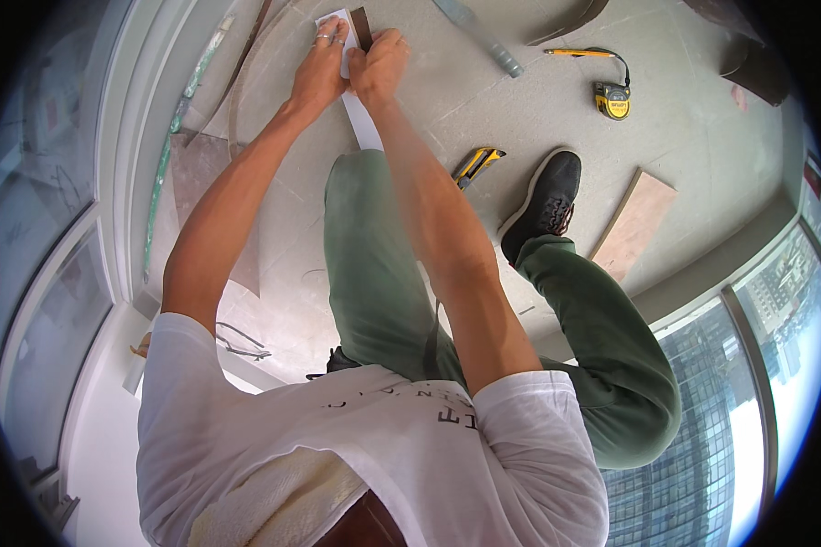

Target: The person measures a wooden strip with a tape measure and marks it with a pencil. They then use a straight edge and a utility knife to score and cut the strip. Finally, they measure a section of the floor.

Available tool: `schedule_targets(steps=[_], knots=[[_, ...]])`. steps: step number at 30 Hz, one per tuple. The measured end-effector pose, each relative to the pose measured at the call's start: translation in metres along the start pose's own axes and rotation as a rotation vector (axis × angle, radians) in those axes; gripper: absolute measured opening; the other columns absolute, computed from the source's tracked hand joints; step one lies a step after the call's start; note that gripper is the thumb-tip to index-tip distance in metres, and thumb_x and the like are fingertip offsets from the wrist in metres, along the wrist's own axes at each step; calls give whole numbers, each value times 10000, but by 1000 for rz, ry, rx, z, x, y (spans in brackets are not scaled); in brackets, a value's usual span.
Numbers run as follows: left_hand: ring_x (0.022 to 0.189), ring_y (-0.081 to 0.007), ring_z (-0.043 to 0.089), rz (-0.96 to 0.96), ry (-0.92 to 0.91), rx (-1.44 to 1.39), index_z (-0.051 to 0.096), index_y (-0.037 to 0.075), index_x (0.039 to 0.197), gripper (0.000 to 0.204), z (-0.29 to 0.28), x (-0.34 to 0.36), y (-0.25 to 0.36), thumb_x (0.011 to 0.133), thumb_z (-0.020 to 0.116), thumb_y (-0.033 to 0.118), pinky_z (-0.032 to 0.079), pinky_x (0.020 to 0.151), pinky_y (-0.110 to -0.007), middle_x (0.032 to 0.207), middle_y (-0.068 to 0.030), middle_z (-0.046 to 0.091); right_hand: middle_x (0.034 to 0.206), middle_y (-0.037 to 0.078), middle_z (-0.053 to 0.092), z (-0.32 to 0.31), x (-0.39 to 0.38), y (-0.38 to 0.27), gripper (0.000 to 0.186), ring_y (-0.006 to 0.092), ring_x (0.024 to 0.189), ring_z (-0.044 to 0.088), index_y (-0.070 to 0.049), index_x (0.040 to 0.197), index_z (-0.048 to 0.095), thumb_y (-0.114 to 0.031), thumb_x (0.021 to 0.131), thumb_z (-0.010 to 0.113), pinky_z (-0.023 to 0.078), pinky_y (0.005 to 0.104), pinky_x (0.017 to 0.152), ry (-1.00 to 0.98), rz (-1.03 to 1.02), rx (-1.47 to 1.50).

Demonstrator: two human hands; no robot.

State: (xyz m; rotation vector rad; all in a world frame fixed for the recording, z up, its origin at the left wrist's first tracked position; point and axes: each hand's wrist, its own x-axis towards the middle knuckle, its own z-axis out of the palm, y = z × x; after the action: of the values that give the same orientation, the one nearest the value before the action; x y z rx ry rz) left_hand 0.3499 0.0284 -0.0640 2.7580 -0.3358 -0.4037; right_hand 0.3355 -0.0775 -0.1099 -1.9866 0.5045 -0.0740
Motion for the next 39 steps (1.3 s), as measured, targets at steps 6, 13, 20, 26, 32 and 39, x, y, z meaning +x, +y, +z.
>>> schedule_targets(steps=[6,13,20,26,32,39], knots=[[1353,-343,486,13,11,19,375,3,1503,948,5,1,-3,674,833,42,536,1009,-426,1586,-125,311,1006,222,621,-6,11,0,490,408,1018,573,7,1067,552,-207,703,799,466,463,904,-86,-32,-125],[1373,-337,464,34,13,-4,365,13,1510,1122,7,1,-11,545,929,111,533,1023,-419,1602,-127,288,1072,231,628,3,16,-9,614,408,1077,561,25,1152,564,-310,702,813,477,463,927,-17,-145,-359],[1403,-325,430,-39,-56,-60,348,35,1520,1152,-4,-1,-2,534,937,126,518,1043,-424,1612,-103,279,974,199,661,18,38,-5,431,361,1000,607,25,972,610,-316,772,781,476,427,880,-93,12,-348],[1381,-333,452,-35,-16,-99,360,59,1517,768,-4,-2,-1,818,675,12,534,1007,-409,1597,-104,311,924,213,701,18,29,-12,445,382,951,672,7,1008,630,-336,778,796,524,447,855,-86,64,-261],[1424,-316,411,-63,-46,-121,349,57,1527,691,6,-2,-10,888,610,28,522,1027,-395,1620,-105,283,1078,242,630,-8,30,-19,478,390,1066,586,24,1091,581,-178,729,818,472,479,903,-203,-4,-155],[1403,-323,435,-10,-31,-35,321,32,1543,1176,3,-1,-7,552,945,139,525,1051,-424,1630,-96,248,1140,238,597,-55,-57,13,617,414,1073,561,30,1176,563,-185,690,876,462,481,916,-177,-61,-234]])
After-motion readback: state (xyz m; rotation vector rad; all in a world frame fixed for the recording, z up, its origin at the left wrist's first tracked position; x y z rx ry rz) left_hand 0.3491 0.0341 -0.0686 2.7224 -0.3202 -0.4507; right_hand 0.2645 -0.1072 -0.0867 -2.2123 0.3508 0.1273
